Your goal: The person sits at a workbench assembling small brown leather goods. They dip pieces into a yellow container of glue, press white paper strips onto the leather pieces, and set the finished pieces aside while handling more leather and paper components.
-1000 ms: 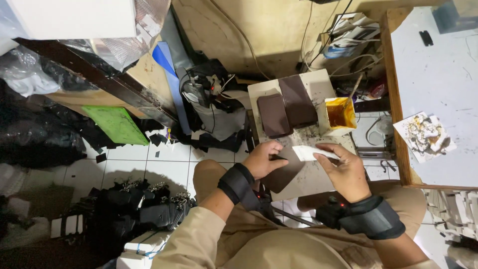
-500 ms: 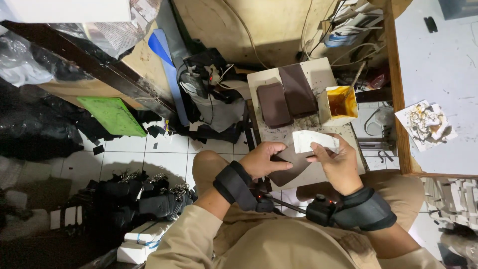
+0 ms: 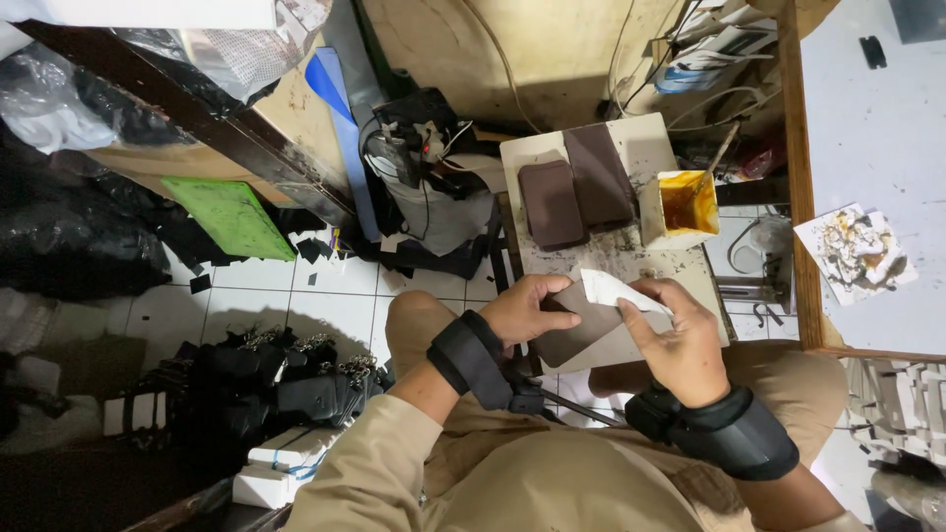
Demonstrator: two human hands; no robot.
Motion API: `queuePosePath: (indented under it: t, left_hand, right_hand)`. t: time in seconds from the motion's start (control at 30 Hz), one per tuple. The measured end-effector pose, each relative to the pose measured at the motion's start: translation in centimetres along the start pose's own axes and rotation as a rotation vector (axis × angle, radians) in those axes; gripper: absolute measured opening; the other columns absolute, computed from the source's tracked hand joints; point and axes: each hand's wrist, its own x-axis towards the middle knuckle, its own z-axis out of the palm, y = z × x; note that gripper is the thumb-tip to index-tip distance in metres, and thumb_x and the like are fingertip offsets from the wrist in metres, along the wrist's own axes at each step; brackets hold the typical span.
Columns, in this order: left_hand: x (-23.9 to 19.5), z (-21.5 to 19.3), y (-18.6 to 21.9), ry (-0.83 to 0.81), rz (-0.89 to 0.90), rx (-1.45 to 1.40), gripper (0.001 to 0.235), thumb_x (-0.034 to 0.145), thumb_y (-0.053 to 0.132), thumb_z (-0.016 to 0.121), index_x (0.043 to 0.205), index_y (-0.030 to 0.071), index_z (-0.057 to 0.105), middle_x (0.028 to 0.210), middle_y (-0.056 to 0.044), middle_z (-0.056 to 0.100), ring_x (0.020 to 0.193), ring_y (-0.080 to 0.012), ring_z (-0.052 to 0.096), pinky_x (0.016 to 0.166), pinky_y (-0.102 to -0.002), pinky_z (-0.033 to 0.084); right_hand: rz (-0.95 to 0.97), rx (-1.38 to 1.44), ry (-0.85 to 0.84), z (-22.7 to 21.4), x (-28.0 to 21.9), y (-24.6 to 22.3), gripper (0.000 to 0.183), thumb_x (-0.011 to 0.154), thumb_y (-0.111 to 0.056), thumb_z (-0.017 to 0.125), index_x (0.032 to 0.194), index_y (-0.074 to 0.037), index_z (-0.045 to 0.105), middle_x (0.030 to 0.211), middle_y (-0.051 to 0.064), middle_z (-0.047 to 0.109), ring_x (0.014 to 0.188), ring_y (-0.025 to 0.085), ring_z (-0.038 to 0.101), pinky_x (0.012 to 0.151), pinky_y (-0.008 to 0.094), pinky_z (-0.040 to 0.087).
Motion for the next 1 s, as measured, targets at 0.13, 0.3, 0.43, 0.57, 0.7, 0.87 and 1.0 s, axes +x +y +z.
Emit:
queuePosePath:
  t: [0.13,0.3,0.43,0.57,0.7,0.87,1.0]
  left_hand:
    - [0.2,-0.3,-0.8,0.008,0.061,0.026,0.066,0.082,0.02,0.087,0.131,-0.014,0.06,0.13,-0.02,0.064,0.13,-0.024,0.049,0.116,-0.052,0.033]
    - [1.2,-1.7,-4.6,-0.003,0.113,0.049,0.047,0.083,0.018,0.088,0.122,0.006,0.065,0.117,0.003,0.069,0.118,-0.0073,0.054,0.112,-0.036,0.04]
    - [0.6,-0.9,-1.6,0.034,0.129,0.064,0.057,0.083,0.018,0.087,0.13,-0.004,0.062,0.125,-0.012,0.068,0.126,-0.0197,0.053,0.114,-0.049,0.039]
    - [0.5,-0.8,-0.6,-0.002,0.075,0.095,0.042,0.085,0.019,0.084,0.121,0.002,0.068,0.117,-0.003,0.069,0.123,-0.0123,0.053,0.113,-0.044,0.041]
    - [0.5,-1.3,-1.0,0.016,0.114,0.088,0.051,0.086,0.017,0.083,0.131,0.0,0.066,0.125,-0.013,0.07,0.126,-0.021,0.058,0.114,-0.049,0.042]
    - [0.3,-1.6,0.4,0.017,0.167,0.094,0.051,0.086,0.016,0.084,0.131,0.003,0.063,0.123,-0.013,0.07,0.127,-0.0216,0.059,0.114,-0.046,0.042]
    - [-0.1,-2.2,0.7,0.036,0.203,0.151,0.044,0.091,0.018,0.08,0.13,0.001,0.065,0.121,-0.021,0.071,0.128,-0.035,0.061,0.11,-0.05,0.046]
  right_hand:
    - [0.095,0.057,-0.036,-0.1,0.3,-0.5,0.019,0.086,-0.005,0.083,0.103,-0.006,0.076,0.083,0.011,0.075,0.087,0.011,0.064,0.082,0.037,0.055]
    - [0.243,0.27,-0.121,-0.3,0.5,0.9,0.017,0.084,0.004,0.079,0.1,-0.001,0.077,0.089,0.015,0.077,0.095,0.015,0.062,0.086,0.041,0.055]
    - [0.344,0.413,-0.089,0.1,1.0,-0.6,0.02,0.085,0.003,0.079,0.105,0.001,0.076,0.095,0.012,0.077,0.097,0.012,0.059,0.089,0.038,0.055]
    - [0.391,0.419,-0.053,0.2,0.8,-0.7,0.023,0.084,0.004,0.079,0.106,0.003,0.075,0.096,0.013,0.076,0.096,0.013,0.06,0.089,0.037,0.054]
    - [0.324,0.273,-0.137,-1.1,1.1,0.5,0.018,0.089,0.001,0.077,0.107,0.001,0.077,0.09,0.02,0.077,0.092,0.02,0.067,0.089,0.041,0.054]
    - [0.306,0.195,-0.159,-1.8,0.9,0.5,0.016,0.087,-0.002,0.079,0.103,-0.003,0.078,0.086,0.012,0.076,0.093,0.014,0.061,0.088,0.037,0.052]
    - [0.262,-0.008,-0.216,-2.2,1.0,0.8,0.016,0.089,-0.007,0.077,0.104,-0.012,0.081,0.083,0.012,0.079,0.089,0.015,0.068,0.083,0.038,0.054]
